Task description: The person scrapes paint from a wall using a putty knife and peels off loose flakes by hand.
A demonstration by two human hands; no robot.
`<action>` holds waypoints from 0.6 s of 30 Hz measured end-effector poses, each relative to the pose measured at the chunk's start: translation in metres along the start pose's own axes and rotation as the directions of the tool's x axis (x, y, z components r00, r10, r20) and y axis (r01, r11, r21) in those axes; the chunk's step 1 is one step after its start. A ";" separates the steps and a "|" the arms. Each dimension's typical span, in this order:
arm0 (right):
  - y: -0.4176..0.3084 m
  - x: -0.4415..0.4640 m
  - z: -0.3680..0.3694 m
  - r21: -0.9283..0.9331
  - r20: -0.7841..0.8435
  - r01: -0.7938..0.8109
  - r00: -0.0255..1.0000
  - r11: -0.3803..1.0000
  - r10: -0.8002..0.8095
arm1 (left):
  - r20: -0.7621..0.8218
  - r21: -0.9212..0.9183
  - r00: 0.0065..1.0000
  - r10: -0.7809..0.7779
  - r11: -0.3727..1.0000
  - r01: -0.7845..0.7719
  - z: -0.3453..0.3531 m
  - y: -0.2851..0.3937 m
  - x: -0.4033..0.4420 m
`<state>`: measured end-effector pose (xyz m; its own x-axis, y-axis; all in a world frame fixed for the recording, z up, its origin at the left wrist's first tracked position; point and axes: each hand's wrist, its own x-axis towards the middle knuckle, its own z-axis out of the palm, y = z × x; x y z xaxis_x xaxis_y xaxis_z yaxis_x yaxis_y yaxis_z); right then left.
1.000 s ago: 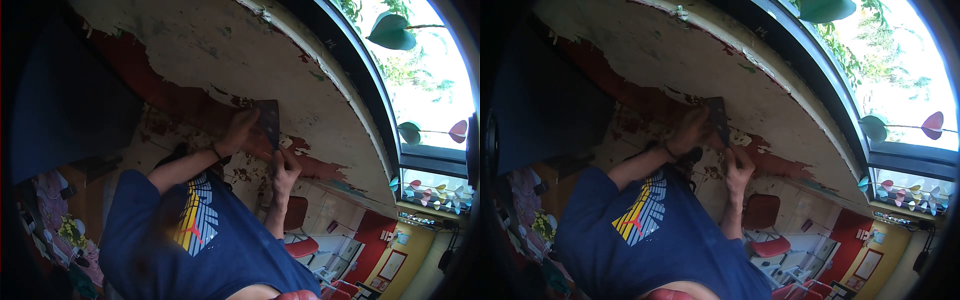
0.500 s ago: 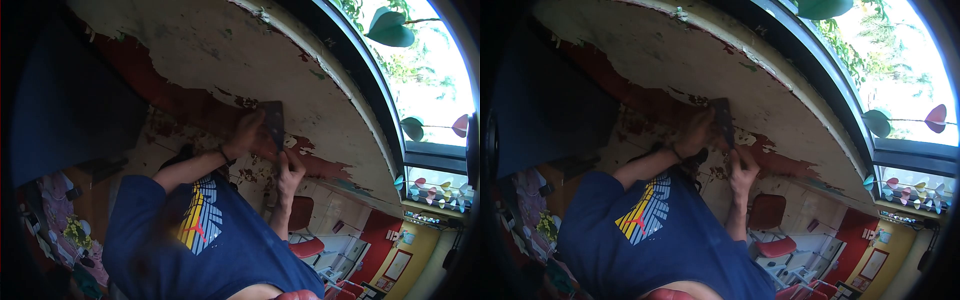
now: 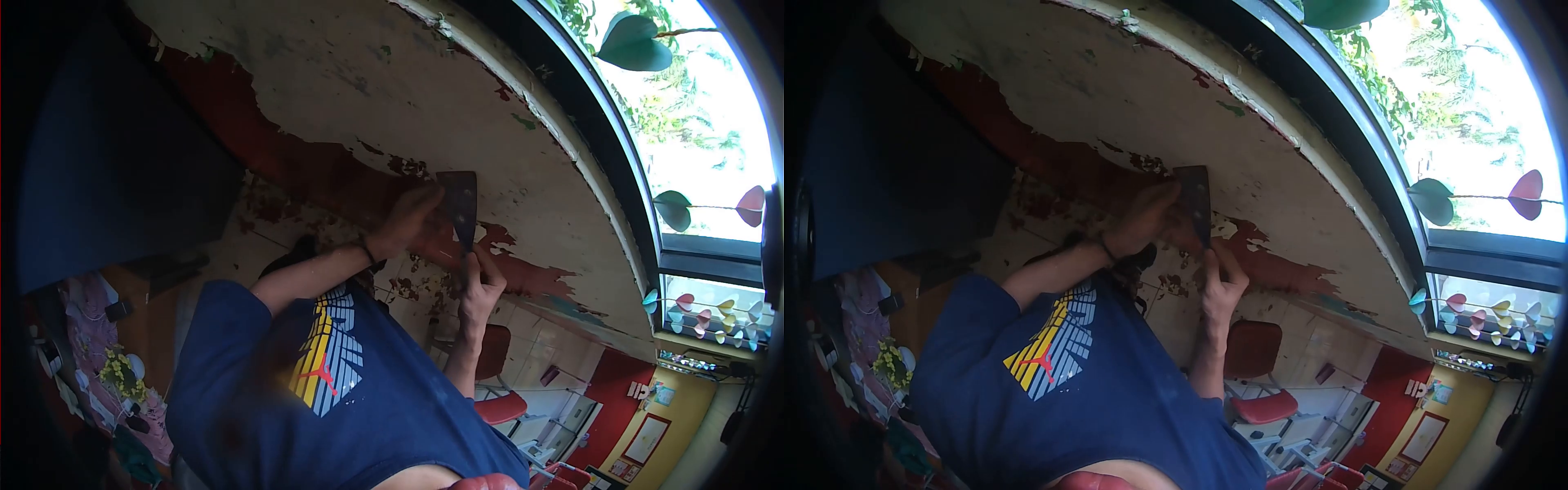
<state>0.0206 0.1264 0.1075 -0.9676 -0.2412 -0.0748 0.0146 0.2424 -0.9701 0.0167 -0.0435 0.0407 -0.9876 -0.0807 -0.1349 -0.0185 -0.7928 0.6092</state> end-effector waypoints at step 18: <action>0.028 0.001 -0.003 0.004 0.037 0.004 0.999 1.000 -0.004 | 0.069 0.126 0.996 -0.056 0.991 0.047 -0.029 0.010 -0.019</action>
<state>0.0193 0.1360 0.0813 -0.9577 -0.2767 -0.0793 0.0117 0.2379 -0.9712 0.0395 -0.0677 0.0271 -0.9934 0.0057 -0.1149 -0.0846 -0.7133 0.6957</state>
